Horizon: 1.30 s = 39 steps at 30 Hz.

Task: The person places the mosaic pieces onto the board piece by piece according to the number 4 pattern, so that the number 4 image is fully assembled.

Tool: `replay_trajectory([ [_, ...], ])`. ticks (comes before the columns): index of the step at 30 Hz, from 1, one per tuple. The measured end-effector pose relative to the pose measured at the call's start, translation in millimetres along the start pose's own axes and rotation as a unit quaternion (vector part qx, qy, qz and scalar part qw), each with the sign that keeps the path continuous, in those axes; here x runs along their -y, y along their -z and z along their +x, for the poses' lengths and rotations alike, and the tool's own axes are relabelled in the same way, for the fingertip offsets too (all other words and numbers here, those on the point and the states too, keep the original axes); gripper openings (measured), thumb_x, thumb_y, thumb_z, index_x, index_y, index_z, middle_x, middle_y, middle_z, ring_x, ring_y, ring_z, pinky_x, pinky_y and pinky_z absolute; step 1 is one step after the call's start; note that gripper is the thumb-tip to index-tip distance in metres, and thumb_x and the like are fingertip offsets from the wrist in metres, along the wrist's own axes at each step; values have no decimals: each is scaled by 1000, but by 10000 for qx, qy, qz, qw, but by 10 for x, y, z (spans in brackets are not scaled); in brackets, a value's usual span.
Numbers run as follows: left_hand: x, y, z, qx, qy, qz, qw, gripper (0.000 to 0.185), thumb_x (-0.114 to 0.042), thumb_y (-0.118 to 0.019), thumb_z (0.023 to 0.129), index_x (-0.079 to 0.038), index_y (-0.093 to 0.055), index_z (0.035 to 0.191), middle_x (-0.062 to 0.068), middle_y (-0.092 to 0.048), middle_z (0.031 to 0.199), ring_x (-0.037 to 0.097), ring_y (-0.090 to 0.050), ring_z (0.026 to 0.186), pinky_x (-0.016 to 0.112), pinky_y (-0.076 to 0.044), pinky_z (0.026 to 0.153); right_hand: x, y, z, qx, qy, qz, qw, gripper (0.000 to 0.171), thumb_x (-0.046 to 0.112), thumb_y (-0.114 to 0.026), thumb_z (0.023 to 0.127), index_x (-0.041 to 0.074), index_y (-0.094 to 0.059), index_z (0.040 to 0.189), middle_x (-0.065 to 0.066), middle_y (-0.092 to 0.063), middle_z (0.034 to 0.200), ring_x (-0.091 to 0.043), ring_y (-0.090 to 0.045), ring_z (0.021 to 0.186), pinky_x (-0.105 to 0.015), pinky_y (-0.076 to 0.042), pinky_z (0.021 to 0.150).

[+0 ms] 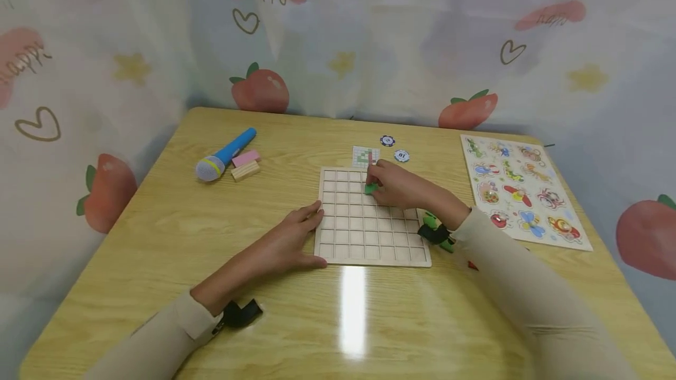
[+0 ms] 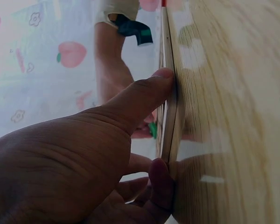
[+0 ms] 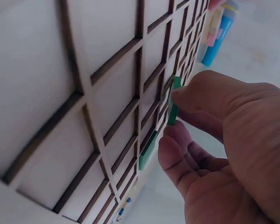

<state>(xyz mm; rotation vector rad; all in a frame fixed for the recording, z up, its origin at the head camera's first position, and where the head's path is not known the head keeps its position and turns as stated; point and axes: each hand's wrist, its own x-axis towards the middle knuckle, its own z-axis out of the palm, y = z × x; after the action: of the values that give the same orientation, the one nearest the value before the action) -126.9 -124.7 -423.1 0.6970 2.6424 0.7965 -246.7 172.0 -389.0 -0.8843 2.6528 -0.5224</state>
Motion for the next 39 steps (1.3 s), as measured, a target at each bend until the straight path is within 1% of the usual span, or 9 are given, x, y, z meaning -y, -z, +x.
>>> replay_trajectory([
  [8,1,-7,25,8,-53,70,10000,109,-45,-91,84,0,-33,166,13,-19,180,40,-29,162,52,-41,125,-25,24,105,7,220,-95,9997,13,8,-69,102,6,-66,114,-14,-63,116,-25,-60,98,-44,-52,89],
  [13,-14,2,54,23,-47,46,10000,110,-46,-91,85,-2,-32,166,11,-18,180,38,-28,164,51,-40,126,-34,49,100,-30,65,-172,9998,12,9,-72,102,6,-68,112,-15,-65,115,-27,-65,101,-46,-55,91],
  [18,-25,7,65,21,-31,85,10000,110,-46,-91,84,-1,-33,166,12,-18,180,37,-26,165,50,-39,127,-31,87,-22,-152,21,-140,9998,23,12,-68,104,3,-70,126,-16,-66,124,-30,-67,109,-47,-56,94],
  [21,-21,7,42,18,-36,117,9999,109,-45,-91,84,0,-33,165,13,-18,180,38,-27,164,51,-39,126,-12,137,-285,-496,54,-106,9987,29,11,-64,107,4,-67,135,-15,-66,128,-28,-67,110,-46,-58,92],
  [24,-18,7,16,-8,-16,115,9999,109,-45,-91,84,1,-34,165,14,-19,180,39,-27,164,51,-39,126,-7,160,-700,-1181,118,10,9929,26,8,-63,107,9,-69,132,-12,-69,126,-22,-67,105,-42,-58,88],
  [27,-20,-4,16,-35,-9,108,9999,108,-45,-91,84,1,-35,165,14,-19,180,39,-27,164,52,-39,126,-66,88,-1169,-1901,101,95,9817,25,7,-66,105,14,-70,128,-5,-70,120,-12,-65,99,-34,-58,87],
  [31,-25,-17,14,-40,1,81,10000,108,-44,-91,85,1,-34,165,13,-19,180,39,-26,164,52,-40,125,-190,-106,-1704,-2634,-183,179,9643,27,4,-69,102,16,-70,127,4,-66,109,-1,-60,91,-17,-51,82],
  [34,-20,-16,12,-46,-28,71,10000,109,-43,-90,85,1,-32,166,14,-18,180,40,-25,164,53,-40,125,-271,-270,-1949,-2848,-444,321,9570,27,3,-71,101,12,-69,126,6,-65,106,3,-57,89,-10,-47,79],
  [39,4,-4,39,47,27,-131,9999,116,-41,-91,85,-3,-22,170,12,-15,181,39,-22,165,55,-36,127,-354,-488,-2098,-2713,-694,306,9595,25,4,-73,100,9,-70,124,1,-67,104,3,-55,88,-12,-50,75],
])
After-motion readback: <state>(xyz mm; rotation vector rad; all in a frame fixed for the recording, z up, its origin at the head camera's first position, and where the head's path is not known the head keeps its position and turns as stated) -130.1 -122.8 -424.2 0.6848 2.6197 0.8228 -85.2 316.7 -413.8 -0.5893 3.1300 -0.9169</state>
